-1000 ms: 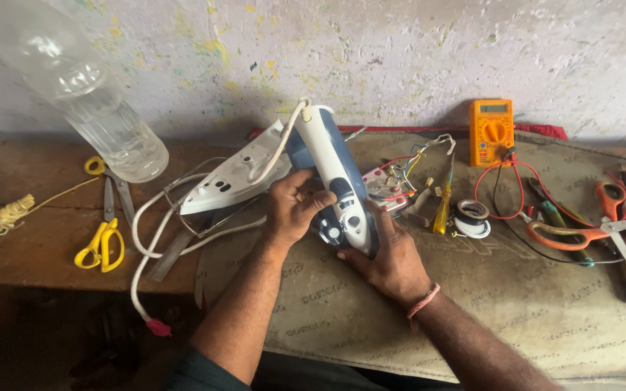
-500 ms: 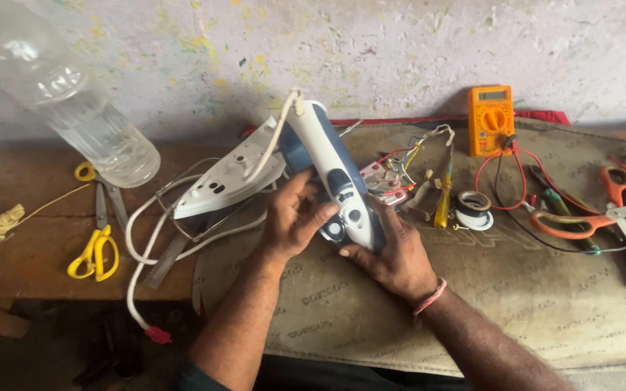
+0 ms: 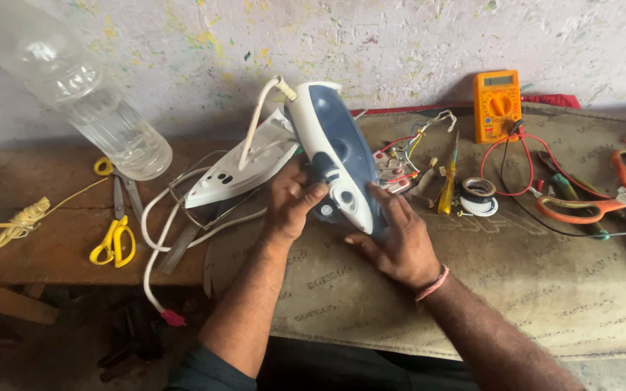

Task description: The person repairs an electric iron by stripping and connecting wires to a heating element and then reassembling the internal housing components by hand.

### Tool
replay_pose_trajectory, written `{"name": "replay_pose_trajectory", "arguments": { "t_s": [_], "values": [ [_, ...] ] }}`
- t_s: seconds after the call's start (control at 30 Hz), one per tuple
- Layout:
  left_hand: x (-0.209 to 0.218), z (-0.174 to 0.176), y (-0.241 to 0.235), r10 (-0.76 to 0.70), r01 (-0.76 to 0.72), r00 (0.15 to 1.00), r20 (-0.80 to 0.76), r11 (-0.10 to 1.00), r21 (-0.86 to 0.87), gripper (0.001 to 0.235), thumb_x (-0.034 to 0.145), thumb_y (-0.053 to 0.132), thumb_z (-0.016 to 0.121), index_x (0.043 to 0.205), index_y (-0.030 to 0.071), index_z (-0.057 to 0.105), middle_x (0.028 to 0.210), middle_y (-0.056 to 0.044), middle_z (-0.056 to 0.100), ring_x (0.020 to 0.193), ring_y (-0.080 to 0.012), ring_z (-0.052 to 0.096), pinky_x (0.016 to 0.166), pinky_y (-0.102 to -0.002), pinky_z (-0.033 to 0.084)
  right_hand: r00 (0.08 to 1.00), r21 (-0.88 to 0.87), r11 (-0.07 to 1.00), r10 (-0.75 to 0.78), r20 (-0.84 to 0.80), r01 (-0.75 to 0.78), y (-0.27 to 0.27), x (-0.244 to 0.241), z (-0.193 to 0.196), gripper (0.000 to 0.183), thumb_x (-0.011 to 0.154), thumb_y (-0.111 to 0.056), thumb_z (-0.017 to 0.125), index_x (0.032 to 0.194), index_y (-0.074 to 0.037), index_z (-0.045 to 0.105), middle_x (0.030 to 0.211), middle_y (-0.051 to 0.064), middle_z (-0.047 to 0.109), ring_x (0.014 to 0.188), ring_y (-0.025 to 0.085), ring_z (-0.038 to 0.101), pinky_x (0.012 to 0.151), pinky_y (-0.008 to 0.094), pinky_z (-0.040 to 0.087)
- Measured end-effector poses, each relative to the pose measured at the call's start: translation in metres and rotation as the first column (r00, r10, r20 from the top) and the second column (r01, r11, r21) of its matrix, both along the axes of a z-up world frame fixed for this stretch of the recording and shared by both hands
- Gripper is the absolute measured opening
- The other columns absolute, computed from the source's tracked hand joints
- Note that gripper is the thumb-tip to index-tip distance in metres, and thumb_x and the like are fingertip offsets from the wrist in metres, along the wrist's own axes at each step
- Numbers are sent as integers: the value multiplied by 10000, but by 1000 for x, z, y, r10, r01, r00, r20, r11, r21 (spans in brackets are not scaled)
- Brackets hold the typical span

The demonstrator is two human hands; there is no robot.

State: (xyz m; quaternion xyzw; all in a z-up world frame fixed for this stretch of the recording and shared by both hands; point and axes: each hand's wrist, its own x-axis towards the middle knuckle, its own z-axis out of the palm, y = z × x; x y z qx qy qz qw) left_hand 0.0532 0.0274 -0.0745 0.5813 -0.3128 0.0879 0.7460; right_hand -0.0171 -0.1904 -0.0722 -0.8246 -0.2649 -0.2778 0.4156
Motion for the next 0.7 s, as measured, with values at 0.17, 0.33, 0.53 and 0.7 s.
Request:
{"name": "replay_pose_trajectory", "arguments": {
  "t_s": [0.17,0.33,0.53,0.7],
  "values": [
    [1,10,-7,105,-123,967,-232,990,-64,569,893,399,738,1223,-50,623,1019,-132,762,968,-198,709,862,-322,557,996,-37,998,-41,85,44,4,-6,-2,775,792,-238,873,1444,-25,512,1275,246,594,1052,406,677,829,444,587],
    [-1,25,-7,138,-143,948,-286,990,5,420,922,289,727,1143,-64,672,990,-126,748,918,-167,659,836,-324,528,997,-27,999,-33,71,35,5,-5,-3,776,775,-225,886,1436,-48,520,1279,231,588,1059,405,677,824,448,589],
    [-6,39,-4,156,-136,904,-397,988,79,383,895,255,725,1144,-32,684,994,-75,701,872,-133,666,769,-311,555,996,-22,999,-45,73,47,5,-5,0,754,756,-256,906,1379,-34,546,1212,196,613,992,359,690,786,427,593],
    [-8,51,-1,151,-104,910,-387,985,138,390,879,247,732,1127,-48,673,972,-89,698,844,-153,685,729,-325,610,994,30,999,-24,-103,28,2,-4,1,893,674,-285,947,1409,-31,508,1125,177,630,893,302,694,762,404,587]
  ]
}}
